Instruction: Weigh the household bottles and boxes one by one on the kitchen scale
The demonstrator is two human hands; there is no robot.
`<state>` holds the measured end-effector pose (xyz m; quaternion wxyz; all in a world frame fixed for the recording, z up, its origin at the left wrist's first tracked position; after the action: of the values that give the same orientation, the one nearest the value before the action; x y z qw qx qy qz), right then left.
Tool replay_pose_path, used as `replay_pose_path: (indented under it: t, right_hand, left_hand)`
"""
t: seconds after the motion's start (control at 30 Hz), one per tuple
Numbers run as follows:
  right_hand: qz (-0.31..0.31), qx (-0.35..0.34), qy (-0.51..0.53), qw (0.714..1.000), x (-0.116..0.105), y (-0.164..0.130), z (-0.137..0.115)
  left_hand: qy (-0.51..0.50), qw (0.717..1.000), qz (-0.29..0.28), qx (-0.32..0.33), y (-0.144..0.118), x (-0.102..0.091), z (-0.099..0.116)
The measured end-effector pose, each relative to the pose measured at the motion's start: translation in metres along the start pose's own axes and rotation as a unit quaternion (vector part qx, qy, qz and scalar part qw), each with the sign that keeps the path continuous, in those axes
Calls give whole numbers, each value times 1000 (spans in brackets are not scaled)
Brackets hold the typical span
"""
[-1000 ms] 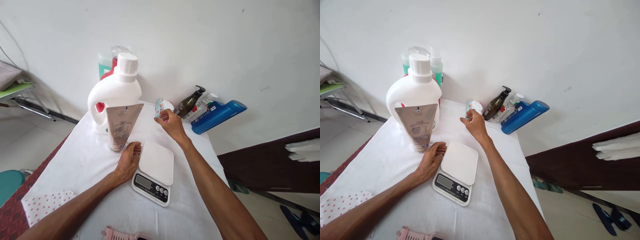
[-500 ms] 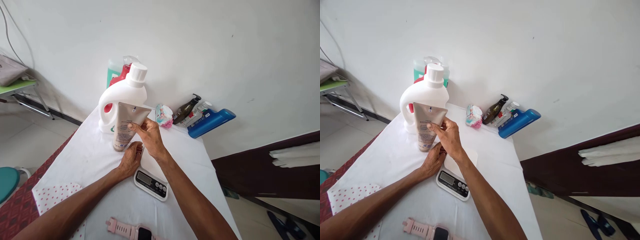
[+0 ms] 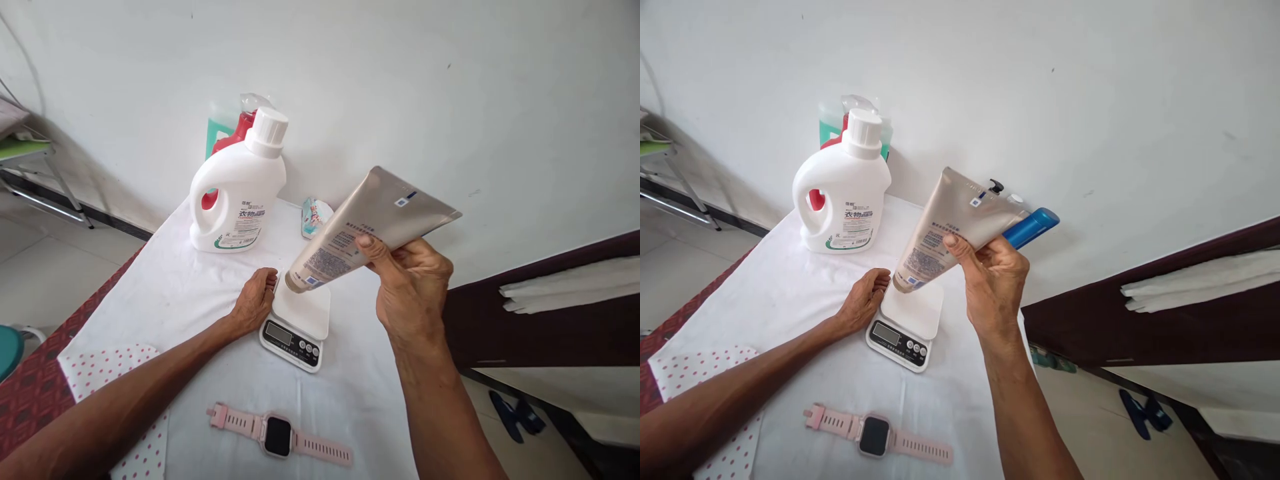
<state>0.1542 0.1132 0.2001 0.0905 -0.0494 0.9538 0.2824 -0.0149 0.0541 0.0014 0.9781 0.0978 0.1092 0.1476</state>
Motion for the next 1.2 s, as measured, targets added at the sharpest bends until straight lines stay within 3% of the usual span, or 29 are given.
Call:
replay_pose_path:
  t: [0.2, 0.33, 0.53, 0.67, 0.77, 0.83, 1.2]
  right_hand:
    - [5, 43, -34, 999, -18, -26, 35]
    - [28, 58, -35, 997, -25, -34, 43]
    - [-19, 69, 58, 996, -31, -48, 49]
    - [76, 155, 120, 978, -44, -82, 98]
    - [129, 244, 74, 958, -53, -113, 143]
    - [134, 260, 47, 955, -57, -125, 160]
    - [47, 246, -35, 968, -57, -126, 160]
  left_hand:
    - [7, 1000, 6, 1, 1, -1, -2]
    - [6, 1000, -1, -6, 1, -2, -1]
    - [11, 1000, -8, -17, 1, -1, 1]
    - [12, 1000, -9, -13, 0, -2, 2]
    - [16, 1000, -10, -12, 0, -2, 2]
    - [18, 1000, -11, -11, 0, -2, 2]
    - [9, 1000, -20, -22, 1, -2, 3]
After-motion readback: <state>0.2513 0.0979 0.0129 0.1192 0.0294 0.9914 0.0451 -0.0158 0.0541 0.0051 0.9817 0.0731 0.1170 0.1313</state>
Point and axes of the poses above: each hand's wrist, its own y-axis towards the middle knuckle, its own x-axis out of the palm, z = x × y, the point moved 5 cm from there along y, towards the middle knuckle, and after that the axes turned 1 degree about -x, right-handed, at the moved point
